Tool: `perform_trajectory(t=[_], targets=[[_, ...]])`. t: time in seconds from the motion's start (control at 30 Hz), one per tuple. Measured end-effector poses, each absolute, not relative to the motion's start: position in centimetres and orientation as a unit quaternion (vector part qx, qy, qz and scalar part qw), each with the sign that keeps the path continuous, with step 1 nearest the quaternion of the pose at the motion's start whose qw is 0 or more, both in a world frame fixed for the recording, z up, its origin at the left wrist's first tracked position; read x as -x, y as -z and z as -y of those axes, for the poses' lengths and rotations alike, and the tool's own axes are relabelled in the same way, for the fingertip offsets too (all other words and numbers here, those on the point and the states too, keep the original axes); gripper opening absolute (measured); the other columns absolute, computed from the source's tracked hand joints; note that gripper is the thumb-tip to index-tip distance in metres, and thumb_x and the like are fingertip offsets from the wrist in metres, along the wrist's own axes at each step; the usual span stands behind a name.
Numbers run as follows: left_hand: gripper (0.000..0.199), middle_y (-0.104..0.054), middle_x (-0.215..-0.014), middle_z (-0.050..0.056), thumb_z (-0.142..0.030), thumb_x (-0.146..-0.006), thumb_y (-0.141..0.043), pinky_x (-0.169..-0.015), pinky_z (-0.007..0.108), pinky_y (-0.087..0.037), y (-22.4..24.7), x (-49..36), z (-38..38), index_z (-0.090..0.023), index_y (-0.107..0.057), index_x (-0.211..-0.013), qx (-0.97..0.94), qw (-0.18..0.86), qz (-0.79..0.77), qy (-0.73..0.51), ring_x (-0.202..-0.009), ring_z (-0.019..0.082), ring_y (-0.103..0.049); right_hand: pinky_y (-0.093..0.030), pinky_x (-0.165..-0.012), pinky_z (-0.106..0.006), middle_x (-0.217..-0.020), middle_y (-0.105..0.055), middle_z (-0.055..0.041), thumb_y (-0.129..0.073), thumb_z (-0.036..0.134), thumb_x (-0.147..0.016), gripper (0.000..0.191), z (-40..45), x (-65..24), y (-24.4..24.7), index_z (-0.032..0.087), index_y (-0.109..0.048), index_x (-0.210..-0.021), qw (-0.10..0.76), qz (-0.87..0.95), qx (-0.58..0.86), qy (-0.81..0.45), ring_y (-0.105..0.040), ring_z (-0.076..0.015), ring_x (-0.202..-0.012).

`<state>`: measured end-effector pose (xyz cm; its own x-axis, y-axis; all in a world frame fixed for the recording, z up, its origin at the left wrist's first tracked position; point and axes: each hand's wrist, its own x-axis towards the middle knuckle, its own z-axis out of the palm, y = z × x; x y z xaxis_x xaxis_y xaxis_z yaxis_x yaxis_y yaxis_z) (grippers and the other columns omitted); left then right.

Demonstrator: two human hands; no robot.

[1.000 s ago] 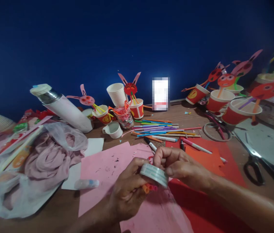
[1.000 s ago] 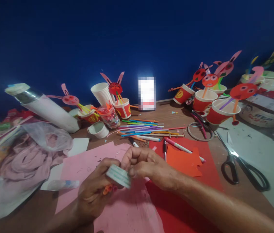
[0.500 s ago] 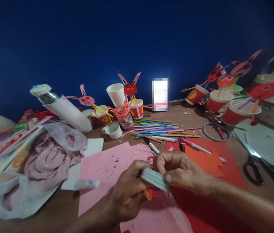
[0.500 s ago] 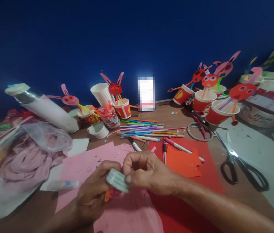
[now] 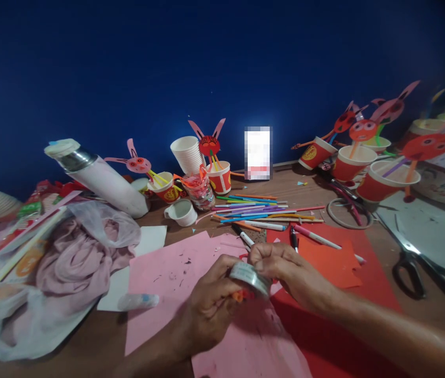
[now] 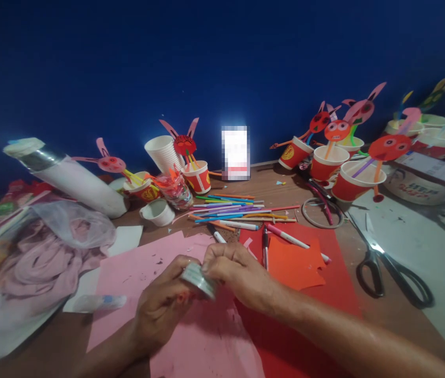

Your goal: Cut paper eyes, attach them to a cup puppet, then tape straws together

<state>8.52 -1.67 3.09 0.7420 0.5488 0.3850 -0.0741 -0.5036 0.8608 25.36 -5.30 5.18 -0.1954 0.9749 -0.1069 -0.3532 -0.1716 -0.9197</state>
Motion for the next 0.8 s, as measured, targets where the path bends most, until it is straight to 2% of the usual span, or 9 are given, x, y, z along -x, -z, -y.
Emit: perform_trajectory(t=[0.1, 0.23, 0.33, 0.43, 0.53, 0.67, 0.8], targets=[[0.022, -0.054, -0.084, 0.007, -0.027, -0.084, -0.048, -0.067, 0.027, -0.045, -2.9, -8.8, 1.9, -0.015, -0.063, -0.073, -0.679, 0.611, -0.221, -0.341, -0.076, 0.016, -0.054, -0.034, -0.051, -0.019, -0.053, -0.05, 0.0051, -0.05, 0.015, -0.067, 0.003, 5.2, -25.3, -4.7, 0.015, -0.051, -0.065, 0.531, 0.382, 0.341, -0.675, -0.045, -0.0061, -0.048], [0.024, -0.057, -0.066, 0.002, -0.036, -0.077, -0.058, -0.052, 0.023, -0.045, -2.5, -9.4, 2.4, -0.013, -0.058, -0.072, -0.458, 0.772, -0.285, -0.338, -0.054, 0.011, -0.056, -0.042, -0.056, -0.024, -0.064, -0.061, 0.0013, -0.049, 0.015, -0.074, 0.002, 5.0, -25.1, -4.4, 0.016, -0.049, -0.075, 0.523, 0.359, 0.277, -0.722, -0.058, -0.0108, -0.051], [0.027, -0.059, -0.056, 0.001, -0.038, -0.071, -0.064, -0.05, 0.022, -0.046, -2.7, -9.8, 2.5, -0.013, -0.055, -0.068, -0.381, 0.804, -0.311, -0.335, -0.048, 0.011, -0.056, -0.044, -0.056, -0.026, -0.067, -0.062, 0.0001, -0.048, 0.01, -0.071, 0.007, 4.9, -24.9, -4.5, 0.016, -0.049, -0.076, 0.529, 0.352, 0.253, -0.73, -0.06, -0.0119, -0.052], [0.026, -0.061, -0.055, 0.001, -0.036, -0.07, -0.066, -0.049, 0.021, -0.046, -3.0, -10.0, 2.4, -0.013, -0.054, -0.067, -0.334, 0.817, -0.329, -0.337, -0.047, 0.011, -0.057, -0.044, -0.054, -0.026, -0.062, -0.06, 0.0013, -0.051, 0.008, -0.067, 0.012, 4.8, -24.6, -4.5, 0.015, -0.05, -0.077, 0.541, 0.345, 0.244, -0.727, -0.058, -0.0119, -0.051], [0.021, -0.062, -0.058, 0.001, -0.031, -0.072, -0.064, -0.05, 0.019, -0.046, -3.1, -10.1, 2.3, -0.012, -0.057, -0.072, -0.307, 0.821, -0.338, -0.343, -0.048, 0.009, -0.056, -0.043, -0.052, -0.025, -0.055, -0.058, 0.0027, -0.054, 0.012, -0.069, 0.01, 4.9, -24.3, -4.4, 0.015, -0.049, -0.076, 0.552, 0.338, 0.256, -0.718, -0.057, -0.0115, -0.048], [0.021, -0.061, -0.056, 0.001, -0.031, -0.075, -0.062, -0.051, 0.016, -0.046, -3.1, -10.3, 2.4, -0.011, -0.059, -0.078, -0.285, 0.832, -0.337, -0.336, -0.05, 0.008, -0.057, -0.042, -0.051, -0.024, -0.058, -0.056, 0.0042, -0.06, 0.017, -0.069, 0.015, 5.0, -23.9, -4.0, 0.016, -0.046, -0.075, 0.562, 0.329, 0.274, -0.708, -0.056, -0.0104, -0.048], [0.019, -0.061, -0.059, 0.002, -0.03, -0.076, -0.06, -0.054, 0.019, -0.048, -2.9, -10.3, 2.4, -0.012, -0.059, -0.08, -0.267, 0.846, -0.329, -0.323, -0.054, 0.01, -0.058, -0.043, -0.049, -0.024, -0.059, -0.056, 0.0039, -0.062, 0.022, -0.07, 0.019, 4.9, -24.1, -3.9, 0.017, -0.045, -0.077, 0.563, 0.328, 0.308, -0.693, -0.055, -0.01, -0.048]])
